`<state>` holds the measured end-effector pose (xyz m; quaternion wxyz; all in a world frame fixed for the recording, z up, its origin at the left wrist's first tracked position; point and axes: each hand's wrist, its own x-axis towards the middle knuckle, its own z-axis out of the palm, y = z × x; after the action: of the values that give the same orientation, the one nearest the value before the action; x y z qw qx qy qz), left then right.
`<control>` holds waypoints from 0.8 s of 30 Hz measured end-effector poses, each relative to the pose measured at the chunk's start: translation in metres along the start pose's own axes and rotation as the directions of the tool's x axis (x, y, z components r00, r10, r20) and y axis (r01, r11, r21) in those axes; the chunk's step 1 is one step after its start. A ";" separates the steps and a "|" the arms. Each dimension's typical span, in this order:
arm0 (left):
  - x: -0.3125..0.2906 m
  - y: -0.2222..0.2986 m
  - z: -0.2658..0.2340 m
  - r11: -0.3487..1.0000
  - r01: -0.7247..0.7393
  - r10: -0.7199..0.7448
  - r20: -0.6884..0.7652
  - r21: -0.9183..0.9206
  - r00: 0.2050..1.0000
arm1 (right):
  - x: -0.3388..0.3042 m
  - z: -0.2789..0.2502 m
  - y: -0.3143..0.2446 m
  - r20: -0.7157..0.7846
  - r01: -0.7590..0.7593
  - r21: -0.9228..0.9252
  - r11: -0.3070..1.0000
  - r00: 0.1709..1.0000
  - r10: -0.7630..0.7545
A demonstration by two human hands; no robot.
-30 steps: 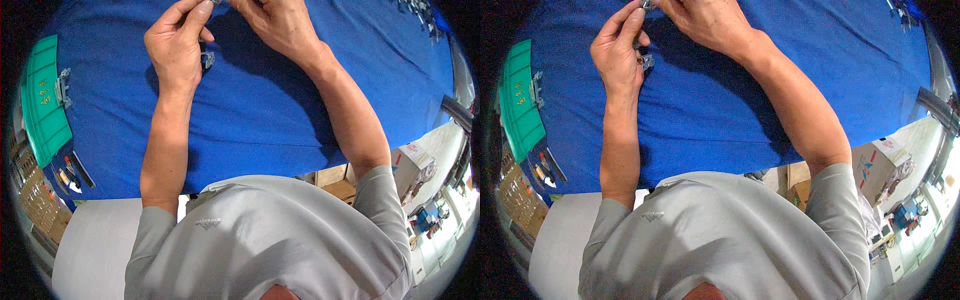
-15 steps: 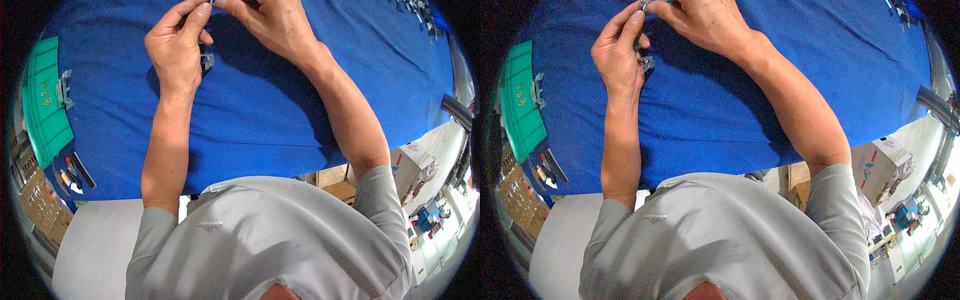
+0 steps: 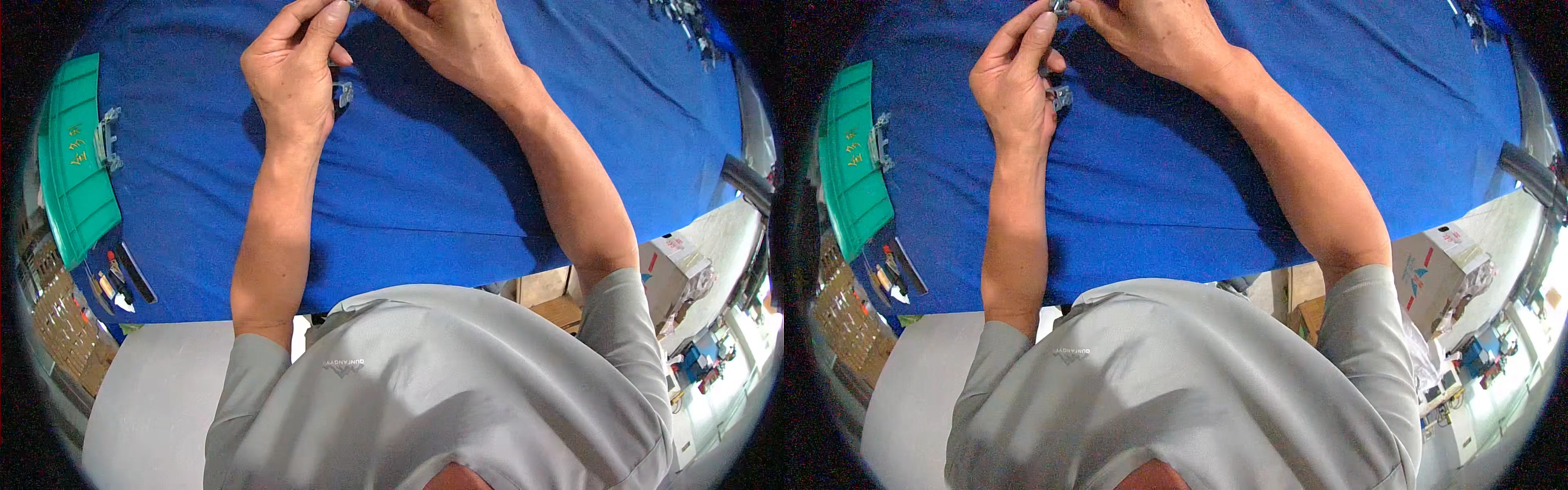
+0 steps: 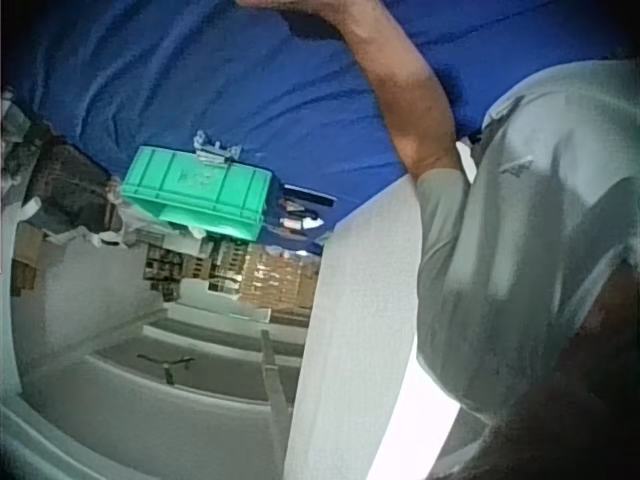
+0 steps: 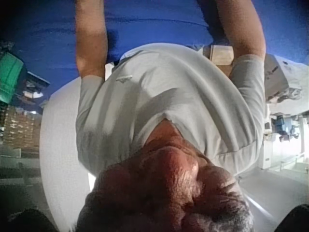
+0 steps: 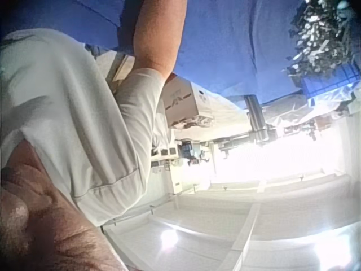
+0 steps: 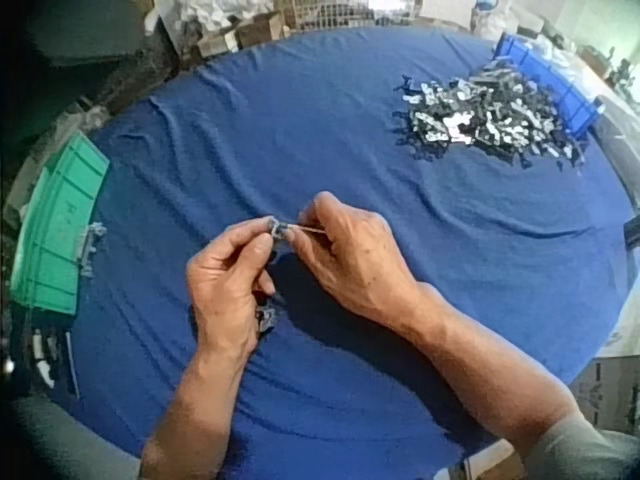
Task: Assembling small metal components or clips on a blue-clothed workbench.
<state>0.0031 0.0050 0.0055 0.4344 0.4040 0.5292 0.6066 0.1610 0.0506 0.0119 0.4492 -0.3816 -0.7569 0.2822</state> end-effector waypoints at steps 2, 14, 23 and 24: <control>0.000 0.000 0.002 1.000 0.002 -0.002 0.001 -0.023 1.000 | -0.001 -0.002 0.004 0.021 0.008 -0.040 0.999 1.000 -0.007; 0.001 0.001 0.001 1.000 0.020 -0.020 -0.028 -0.017 0.999 | 0.000 -0.003 0.003 0.032 -0.029 -0.050 0.998 0.999 0.031; 0.001 0.000 0.000 1.000 0.004 -0.004 0.028 -0.017 1.000 | 0.000 -0.001 0.005 0.008 0.008 -0.102 0.995 1.000 -0.007; 0.001 0.002 0.000 1.000 0.013 -0.013 0.033 -0.015 0.999 | -0.001 0.000 0.007 0.009 0.028 -0.105 0.994 1.000 -0.027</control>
<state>0.0030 0.0055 0.0071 0.4501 0.4072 0.5200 0.6009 0.1638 0.0535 0.0066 0.4297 -0.3932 -0.7775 0.2372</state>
